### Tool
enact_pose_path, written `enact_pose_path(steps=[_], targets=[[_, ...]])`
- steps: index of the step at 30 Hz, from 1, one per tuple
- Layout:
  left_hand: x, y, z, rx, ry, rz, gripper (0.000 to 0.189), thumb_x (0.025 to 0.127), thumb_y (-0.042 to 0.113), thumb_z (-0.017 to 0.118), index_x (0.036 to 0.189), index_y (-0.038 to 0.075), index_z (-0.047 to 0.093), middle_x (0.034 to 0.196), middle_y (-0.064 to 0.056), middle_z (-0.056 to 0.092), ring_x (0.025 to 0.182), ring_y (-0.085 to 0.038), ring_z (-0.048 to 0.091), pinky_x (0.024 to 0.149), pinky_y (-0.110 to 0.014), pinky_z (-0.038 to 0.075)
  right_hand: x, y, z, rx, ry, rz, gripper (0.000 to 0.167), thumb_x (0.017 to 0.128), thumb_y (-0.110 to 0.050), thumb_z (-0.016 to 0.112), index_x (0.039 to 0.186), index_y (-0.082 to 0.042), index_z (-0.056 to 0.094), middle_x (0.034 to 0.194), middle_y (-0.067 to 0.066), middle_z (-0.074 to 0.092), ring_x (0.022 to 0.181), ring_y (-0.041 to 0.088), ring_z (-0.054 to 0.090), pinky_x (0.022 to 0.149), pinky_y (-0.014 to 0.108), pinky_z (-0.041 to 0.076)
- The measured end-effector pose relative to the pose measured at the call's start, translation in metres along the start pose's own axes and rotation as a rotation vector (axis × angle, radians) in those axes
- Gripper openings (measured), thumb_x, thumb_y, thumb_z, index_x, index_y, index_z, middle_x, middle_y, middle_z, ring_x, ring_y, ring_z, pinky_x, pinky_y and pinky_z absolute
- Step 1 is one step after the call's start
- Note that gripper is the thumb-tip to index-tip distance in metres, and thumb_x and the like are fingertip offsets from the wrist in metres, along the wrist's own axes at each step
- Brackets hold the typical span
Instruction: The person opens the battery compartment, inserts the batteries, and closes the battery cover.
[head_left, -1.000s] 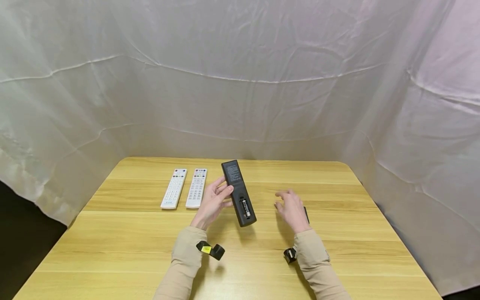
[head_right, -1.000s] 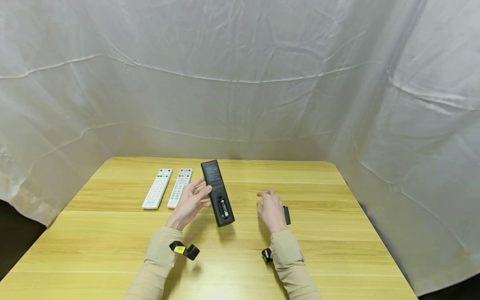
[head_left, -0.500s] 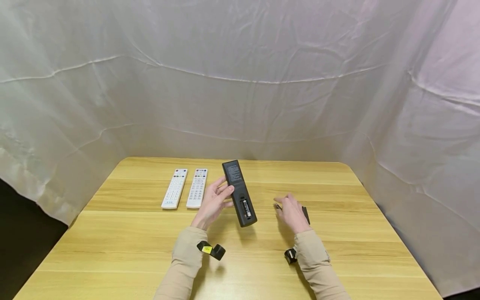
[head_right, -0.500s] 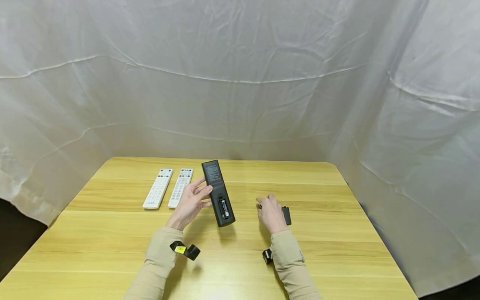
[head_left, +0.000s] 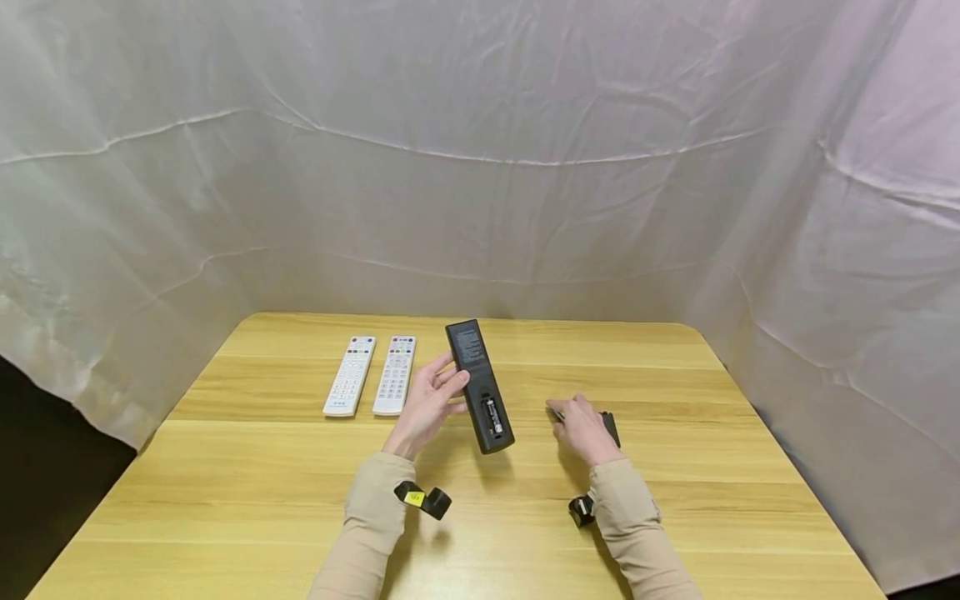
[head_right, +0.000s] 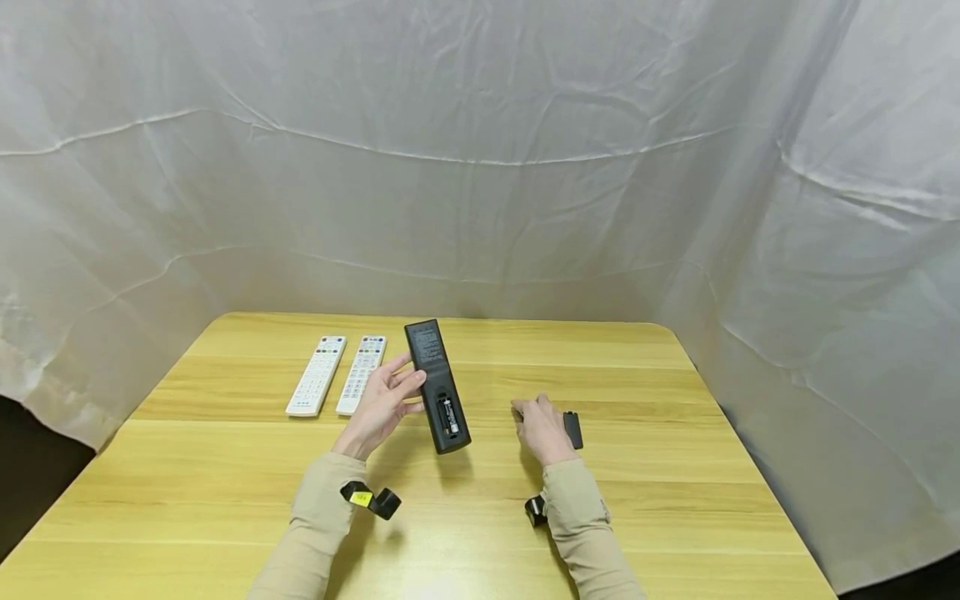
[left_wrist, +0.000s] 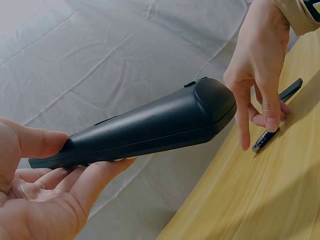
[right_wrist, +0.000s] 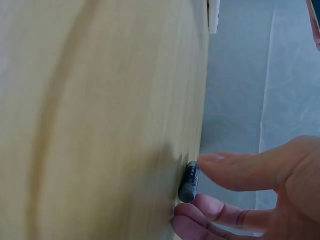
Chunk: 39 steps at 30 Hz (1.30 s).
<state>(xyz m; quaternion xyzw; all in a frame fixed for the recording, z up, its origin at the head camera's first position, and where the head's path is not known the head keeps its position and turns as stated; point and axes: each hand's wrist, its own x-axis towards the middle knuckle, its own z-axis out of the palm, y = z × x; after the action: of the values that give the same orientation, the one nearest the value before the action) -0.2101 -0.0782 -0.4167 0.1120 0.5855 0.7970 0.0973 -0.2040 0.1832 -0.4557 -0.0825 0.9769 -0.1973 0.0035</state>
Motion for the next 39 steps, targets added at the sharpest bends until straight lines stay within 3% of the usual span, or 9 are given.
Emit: enact_pose_path(steps=[5, 11, 15, 18, 20, 27, 31, 35, 39], targets=[[-0.0002, 0.0004, 0.0002, -0.005, 0.003, -0.001, 0.055, 0.104, 0.003, 0.048, 0.156, 0.000, 0.030, 0.145, -0.035, 0.049, 0.093, -0.008, 0.072, 0.073, -0.022, 0.064, 0.0010, 0.0011, 0.0007, -0.012, 0.009, -0.015, 0.042, 0.090, 0.000, 0.068, 0.131, -0.006, 0.066, 0.105, 0.019, 0.065, 0.096, 0.031, 0.058, 0.082, 0.053, 0.056], [0.0013, -0.0007, 0.0001, -0.023, 0.005, 0.005, 0.054, 0.104, 0.002, 0.048, 0.155, 0.000, 0.031, 0.143, -0.034, 0.051, 0.094, -0.010, 0.073, 0.076, -0.025, 0.065, 0.0044, 0.0040, 0.0049, -0.027, 0.018, -0.049, 0.018, 0.091, 0.002, 0.065, 0.105, -0.007, 0.069, 0.090, 0.015, 0.066, 0.092, 0.032, 0.059, 0.075, 0.051, 0.054], [0.0014, -0.0004, 0.0003, -0.022, 0.000, 0.009, 0.054, 0.103, 0.002, 0.048, 0.155, 0.000, 0.031, 0.143, -0.035, 0.051, 0.094, -0.011, 0.073, 0.076, -0.026, 0.065, 0.0067, 0.0056, 0.0072, -0.014, 0.013, -0.044, 0.012, 0.092, 0.001, 0.065, 0.101, -0.007, 0.067, 0.093, 0.015, 0.070, 0.096, 0.035, 0.064, 0.080, 0.054, 0.056], [0.0007, 0.0004, 0.0005, -0.020, -0.005, 0.007, 0.055, 0.103, 0.002, 0.048, 0.155, -0.001, 0.030, 0.144, -0.035, 0.050, 0.095, -0.010, 0.073, 0.078, -0.026, 0.065, 0.0076, 0.0060, 0.0075, -0.004, 0.013, -0.036, 0.008, 0.092, -0.002, 0.066, 0.097, -0.008, 0.068, 0.094, 0.013, 0.072, 0.093, 0.031, 0.065, 0.077, 0.050, 0.056], [0.0002, 0.0006, 0.0004, -0.019, -0.008, 0.004, 0.055, 0.103, 0.002, 0.048, 0.155, -0.001, 0.029, 0.144, -0.035, 0.050, 0.095, -0.010, 0.072, 0.078, -0.026, 0.065, 0.0080, 0.0062, 0.0078, 0.001, 0.002, -0.029, 0.008, 0.092, -0.002, 0.066, 0.087, -0.008, 0.066, 0.088, 0.013, 0.069, 0.085, 0.029, 0.063, 0.071, 0.046, 0.053], [-0.0002, 0.0008, 0.0003, -0.010, 0.002, -0.004, 0.056, 0.104, 0.004, 0.048, 0.156, 0.000, 0.028, 0.145, -0.035, 0.049, 0.095, -0.008, 0.072, 0.074, -0.022, 0.064, 0.0056, 0.0047, 0.0059, 0.006, 0.014, 0.029, 0.018, 0.088, 0.001, 0.068, 0.100, -0.009, 0.078, 0.117, 0.020, 0.073, 0.109, 0.038, 0.067, 0.092, 0.057, 0.057], [0.0003, 0.0001, -0.0004, -0.011, 0.000, -0.005, 0.056, 0.104, 0.003, 0.048, 0.156, 0.000, 0.028, 0.145, -0.035, 0.049, 0.095, -0.009, 0.072, 0.076, -0.024, 0.064, 0.0042, 0.0037, 0.0050, 0.020, 0.009, 0.053, 0.022, 0.089, -0.001, 0.069, 0.108, -0.007, 0.077, 0.124, 0.023, 0.070, 0.115, 0.043, 0.065, 0.097, 0.060, 0.055], [0.0012, -0.0010, -0.0012, -0.014, -0.003, -0.004, 0.056, 0.103, 0.002, 0.047, 0.156, 0.000, 0.028, 0.145, -0.036, 0.048, 0.096, -0.010, 0.072, 0.080, -0.026, 0.065, 0.0033, 0.0032, 0.0045, 0.033, 0.031, 0.053, 0.024, 0.088, -0.002, 0.069, 0.111, -0.003, 0.075, 0.119, 0.024, 0.072, 0.105, 0.041, 0.068, 0.089, 0.056, 0.059], [0.0014, -0.0018, -0.0014, -0.014, 0.002, -0.005, 0.056, 0.104, 0.002, 0.047, 0.156, 0.001, 0.028, 0.145, -0.035, 0.048, 0.096, -0.010, 0.072, 0.079, -0.026, 0.065, 0.0033, 0.0027, 0.0046, 0.053, 0.056, 0.050, 0.018, 0.088, -0.002, 0.068, 0.105, -0.003, 0.075, 0.098, 0.017, 0.076, 0.084, 0.028, 0.068, 0.074, 0.048, 0.059]])
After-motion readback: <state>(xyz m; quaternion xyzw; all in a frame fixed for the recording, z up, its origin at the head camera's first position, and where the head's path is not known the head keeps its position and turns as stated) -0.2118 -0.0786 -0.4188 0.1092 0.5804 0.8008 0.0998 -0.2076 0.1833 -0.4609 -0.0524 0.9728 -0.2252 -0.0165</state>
